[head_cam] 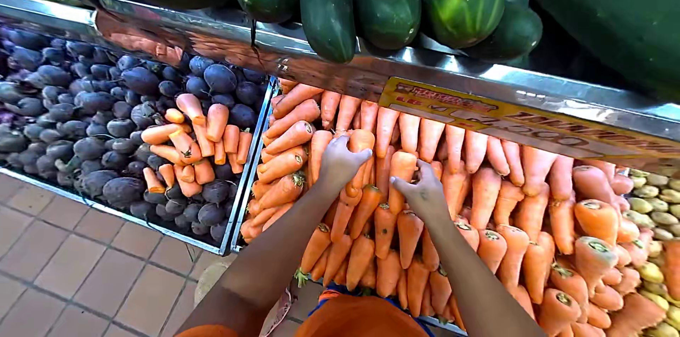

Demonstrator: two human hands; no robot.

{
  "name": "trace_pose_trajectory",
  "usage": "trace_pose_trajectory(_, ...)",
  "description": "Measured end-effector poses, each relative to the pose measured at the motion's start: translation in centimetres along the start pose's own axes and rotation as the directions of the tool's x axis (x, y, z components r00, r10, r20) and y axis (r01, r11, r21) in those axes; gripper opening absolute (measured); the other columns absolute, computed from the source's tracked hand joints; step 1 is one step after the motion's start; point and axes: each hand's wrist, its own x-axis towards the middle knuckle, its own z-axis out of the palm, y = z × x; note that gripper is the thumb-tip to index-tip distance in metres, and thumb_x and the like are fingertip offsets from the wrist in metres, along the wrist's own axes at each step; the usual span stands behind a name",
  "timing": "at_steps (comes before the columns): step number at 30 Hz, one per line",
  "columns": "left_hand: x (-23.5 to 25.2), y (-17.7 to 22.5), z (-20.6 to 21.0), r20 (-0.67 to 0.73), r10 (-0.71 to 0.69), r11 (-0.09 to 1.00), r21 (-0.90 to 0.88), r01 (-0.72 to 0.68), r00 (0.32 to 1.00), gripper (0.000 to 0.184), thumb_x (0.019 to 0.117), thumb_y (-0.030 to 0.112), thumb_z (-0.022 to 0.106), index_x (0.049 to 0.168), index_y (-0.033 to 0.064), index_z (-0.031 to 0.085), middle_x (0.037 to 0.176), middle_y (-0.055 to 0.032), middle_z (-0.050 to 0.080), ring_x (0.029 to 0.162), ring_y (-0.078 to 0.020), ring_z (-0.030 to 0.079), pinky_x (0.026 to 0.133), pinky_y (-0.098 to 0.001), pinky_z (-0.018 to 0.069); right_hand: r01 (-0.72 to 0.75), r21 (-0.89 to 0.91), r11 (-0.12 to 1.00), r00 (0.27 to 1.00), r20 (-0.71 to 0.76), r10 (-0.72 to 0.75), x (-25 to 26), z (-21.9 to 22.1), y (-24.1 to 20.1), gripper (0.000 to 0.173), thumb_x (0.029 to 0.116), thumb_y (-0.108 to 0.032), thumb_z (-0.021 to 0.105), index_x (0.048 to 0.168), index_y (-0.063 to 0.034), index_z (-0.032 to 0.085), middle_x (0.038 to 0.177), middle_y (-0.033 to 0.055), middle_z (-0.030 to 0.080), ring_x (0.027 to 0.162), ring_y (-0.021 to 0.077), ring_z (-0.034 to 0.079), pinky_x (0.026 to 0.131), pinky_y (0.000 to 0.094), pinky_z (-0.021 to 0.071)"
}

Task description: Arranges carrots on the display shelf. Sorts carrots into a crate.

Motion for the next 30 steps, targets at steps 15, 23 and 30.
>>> trace_pose_trajectory(15, -5.8, 1.8, 1.3, 0.153, -0.001, 0.939, -0.339, 0.053, 0.988, 0.064, 0.0848, 0.045, 0.080, 0.133, 0.0086, 0.060, 0.108, -0.0089, 0.071, 0.094, -0.0232, 0.070, 0.086, -0.0509, 0.0589, 0.058, 0.263, 0.963, 0.986, 0.137, -0.097, -4.4, -0.8, 0.7, 0.070, 0.0934, -0.036, 0.073, 0.153, -0.0129, 0.044, 0.122, 0.0039, 0.070, 0.085, 0.0187, 0.073, 0.077, 0.0419, 0.0646)
trace_pose_trajectory(23, -5.3, 2.9, 3.9, 0.154, 0.113, 0.984, -0.153, -0.089, 0.982, 0.048, 0.0975, 0.043, 0.066, 0.134, 0.0111, 0.063, 0.116, -0.0066, 0.070, 0.097, -0.0217, 0.070, 0.088, -0.0491, 0.0584, 0.012, 0.286, 0.958, 1.000, 0.004, -0.013, -4.3, -5.5, 4.2, 0.060, 0.0833, -0.020, 0.084, 0.138, -0.0133, 0.060, 0.106, 0.0044, 0.075, 0.086, 0.0200, 0.073, 0.078, 0.0438, 0.0637)
trace_pose_trajectory(30, -6.4, 3.3, 3.0, 0.164, 0.129, 0.985, -0.135, -0.107, 0.978, 0.049, 0.0981, 0.040, 0.067, 0.137, 0.0114, 0.060, 0.123, -0.0077, 0.068, 0.098, -0.0224, 0.070, 0.090, -0.0490, 0.0577, 0.013, 0.306, 0.952, 0.989, -0.146, 0.034, -3.8, -8.9, 7.0, 0.054, 0.0859, -0.018, 0.082, 0.135, -0.0126, 0.062, 0.108, 0.0065, 0.074, 0.088, 0.0218, 0.073, 0.079, 0.0460, 0.0629)
